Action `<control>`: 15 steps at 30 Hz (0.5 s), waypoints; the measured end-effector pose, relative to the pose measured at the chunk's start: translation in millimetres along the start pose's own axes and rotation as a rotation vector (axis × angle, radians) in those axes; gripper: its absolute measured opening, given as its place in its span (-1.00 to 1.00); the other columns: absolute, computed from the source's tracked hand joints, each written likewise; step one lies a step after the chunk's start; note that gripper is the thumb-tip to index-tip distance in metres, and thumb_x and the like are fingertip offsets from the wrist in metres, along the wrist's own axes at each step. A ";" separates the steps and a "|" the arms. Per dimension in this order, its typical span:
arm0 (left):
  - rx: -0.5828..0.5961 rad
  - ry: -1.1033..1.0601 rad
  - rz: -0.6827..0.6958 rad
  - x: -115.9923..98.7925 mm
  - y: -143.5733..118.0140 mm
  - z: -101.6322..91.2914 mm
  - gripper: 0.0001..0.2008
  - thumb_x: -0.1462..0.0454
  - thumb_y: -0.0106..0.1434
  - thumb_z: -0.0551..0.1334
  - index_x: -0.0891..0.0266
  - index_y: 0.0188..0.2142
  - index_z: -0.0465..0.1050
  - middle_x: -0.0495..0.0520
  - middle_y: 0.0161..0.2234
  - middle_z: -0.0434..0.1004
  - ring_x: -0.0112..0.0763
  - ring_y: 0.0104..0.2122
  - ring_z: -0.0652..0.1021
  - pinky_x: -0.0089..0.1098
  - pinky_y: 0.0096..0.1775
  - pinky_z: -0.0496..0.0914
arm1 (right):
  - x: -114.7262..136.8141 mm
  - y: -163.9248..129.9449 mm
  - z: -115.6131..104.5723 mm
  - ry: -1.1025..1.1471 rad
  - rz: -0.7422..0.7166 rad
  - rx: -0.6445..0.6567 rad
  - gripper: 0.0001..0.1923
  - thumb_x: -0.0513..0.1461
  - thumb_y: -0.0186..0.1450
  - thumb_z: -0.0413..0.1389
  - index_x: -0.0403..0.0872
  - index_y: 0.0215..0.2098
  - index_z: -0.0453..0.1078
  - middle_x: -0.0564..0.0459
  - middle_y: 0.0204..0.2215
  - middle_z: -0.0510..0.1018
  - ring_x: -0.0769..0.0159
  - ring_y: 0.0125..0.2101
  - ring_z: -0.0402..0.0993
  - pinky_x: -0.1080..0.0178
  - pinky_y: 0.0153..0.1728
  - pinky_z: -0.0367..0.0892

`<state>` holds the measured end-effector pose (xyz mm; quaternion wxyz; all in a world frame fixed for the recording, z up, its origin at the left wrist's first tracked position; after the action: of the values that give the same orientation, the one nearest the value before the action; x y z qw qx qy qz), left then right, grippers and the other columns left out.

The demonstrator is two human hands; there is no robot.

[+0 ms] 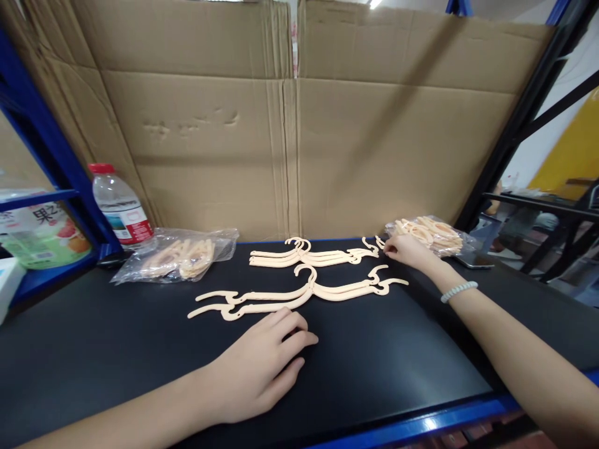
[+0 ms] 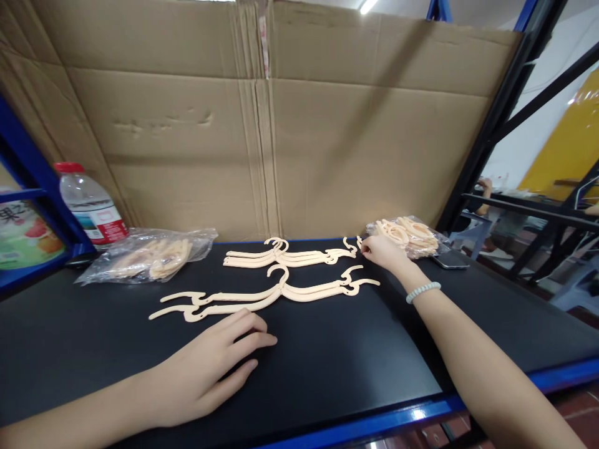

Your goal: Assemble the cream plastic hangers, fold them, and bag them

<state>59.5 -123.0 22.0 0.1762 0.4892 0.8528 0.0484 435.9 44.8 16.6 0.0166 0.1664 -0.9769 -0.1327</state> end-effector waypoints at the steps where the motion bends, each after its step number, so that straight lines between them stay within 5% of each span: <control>1: 0.001 -0.004 -0.001 0.3 -0.1 0.3 -0.64 0.41 0.25 0.04 0.16 0.02 0.32 0.14 -0.12 0.37 -0.24 -0.15 0.41 -0.25 -0.08 0.36 | -0.6 0.0 0.4 0.004 0.003 -0.002 -0.82 -0.38 0.17 0.08 -0.11 -0.38 0.54 -0.04 -0.43 0.61 0.22 -0.41 0.51 0.26 -0.36 0.32; 15: 0.044 0.012 -0.003 -0.6 0.4 0.4 -0.64 0.41 0.28 0.01 0.16 0.04 0.29 0.16 -0.09 0.35 -0.22 -0.13 0.39 -0.23 -0.07 0.35 | 4.1 2.3 5.8 0.111 0.102 -0.096 -0.85 -0.41 0.05 0.12 -0.09 -0.59 0.46 0.03 -0.58 0.56 0.25 -0.50 0.47 0.27 -0.43 0.31</control>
<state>60.2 -123.4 21.9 0.1602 0.4915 0.8554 0.0321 430.9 47.0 11.5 0.0853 0.1227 -0.9743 -0.1687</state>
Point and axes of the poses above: each hand's wrist, its own y-axis towards the middle knuckle, its own z-axis out of the palm, x = y × z, the point moved 1 cm from there along y, towards the middle knuckle
